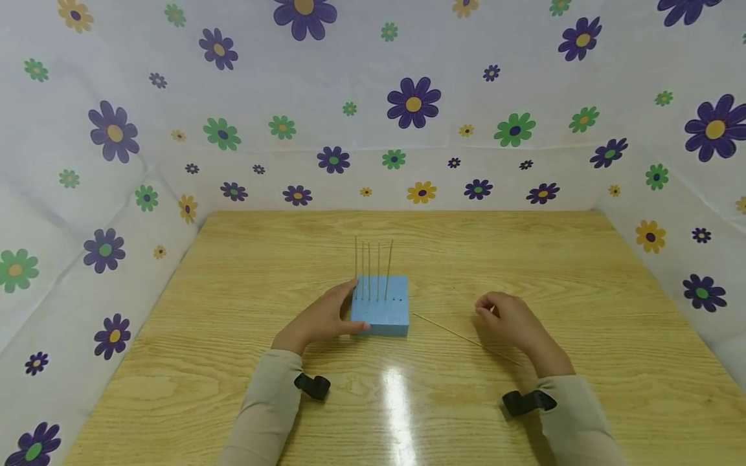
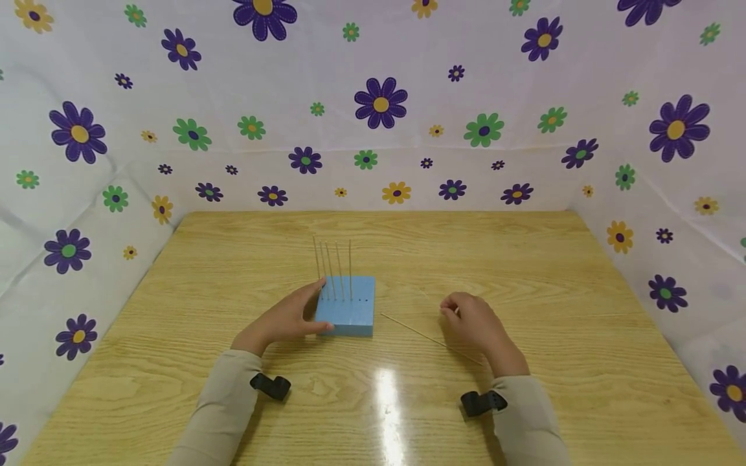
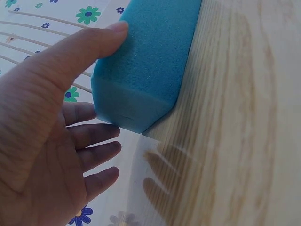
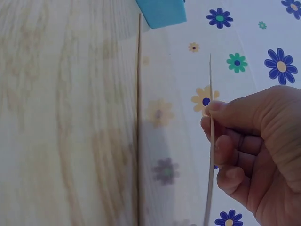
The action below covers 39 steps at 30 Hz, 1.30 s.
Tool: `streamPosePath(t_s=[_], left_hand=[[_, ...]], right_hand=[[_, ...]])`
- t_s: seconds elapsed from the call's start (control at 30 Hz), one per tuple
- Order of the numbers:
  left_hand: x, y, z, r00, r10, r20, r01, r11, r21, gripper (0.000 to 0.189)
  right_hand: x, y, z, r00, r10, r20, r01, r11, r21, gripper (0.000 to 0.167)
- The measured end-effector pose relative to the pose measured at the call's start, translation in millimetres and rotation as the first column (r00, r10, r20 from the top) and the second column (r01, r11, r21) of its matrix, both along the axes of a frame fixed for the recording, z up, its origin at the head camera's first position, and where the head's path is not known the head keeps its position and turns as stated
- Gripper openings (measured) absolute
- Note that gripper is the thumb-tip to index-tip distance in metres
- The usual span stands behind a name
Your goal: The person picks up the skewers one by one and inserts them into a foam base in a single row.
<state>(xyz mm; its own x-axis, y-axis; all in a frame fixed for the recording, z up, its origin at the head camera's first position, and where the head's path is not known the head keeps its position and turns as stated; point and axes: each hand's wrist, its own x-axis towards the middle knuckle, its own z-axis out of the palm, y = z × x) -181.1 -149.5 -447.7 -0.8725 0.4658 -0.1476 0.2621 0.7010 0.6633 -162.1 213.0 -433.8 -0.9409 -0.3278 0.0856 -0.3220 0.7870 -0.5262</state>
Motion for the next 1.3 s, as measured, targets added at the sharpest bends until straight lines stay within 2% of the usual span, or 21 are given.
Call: streamPosePath(t_s=[0.17,0.33,0.6,0.8,0.93,1.3], left_hand=[[0.0,-0.2,-0.3,1.0,-0.003,-0.003,0.003,1.0,0.002,0.1],[-0.1,-0.4,0.1,1.0,-0.009,-0.008,0.009,1.0,0.001,0.1],[-0.4,-0.1,-0.1,1.0,-0.003,-0.006,0.003,1.0,0.003,0.1],[0.4,-0.1,0.4,1.0,0.002,0.002,-0.002,1.0,0.001,0.1],[0.6,-0.1,0.7,1.0,0.0,0.002,0.0,1.0,0.002,0.1],[0.2,0.2,1.1,1.0,0.003,-0.002,-0.003,1.0,0.0,0.1]], right_hand=[[0.2,-0.5,5.8,0.996,0.005,-0.09,-0.006,1.0,-0.012,0.01],[-0.4,-1.9,10.8,0.983,-0.013,-0.183,0.0,0.997,-0.071,0.006],[0.1,-7.0,15.9,0.974,-0.021,-0.226,-0.016,0.987,-0.162,0.007],[-1.7,-11.4,20.8,0.95,-0.014,-0.311,-0.042,0.984,-0.173,0.002],[-3.2,-15.6,24.5,0.93,-0.013,-0.368,-0.063,0.979,-0.194,0.005],[-7.4,-33.7,32.2,0.908,0.007,-0.418,-0.126,0.958,-0.259,0.008]])
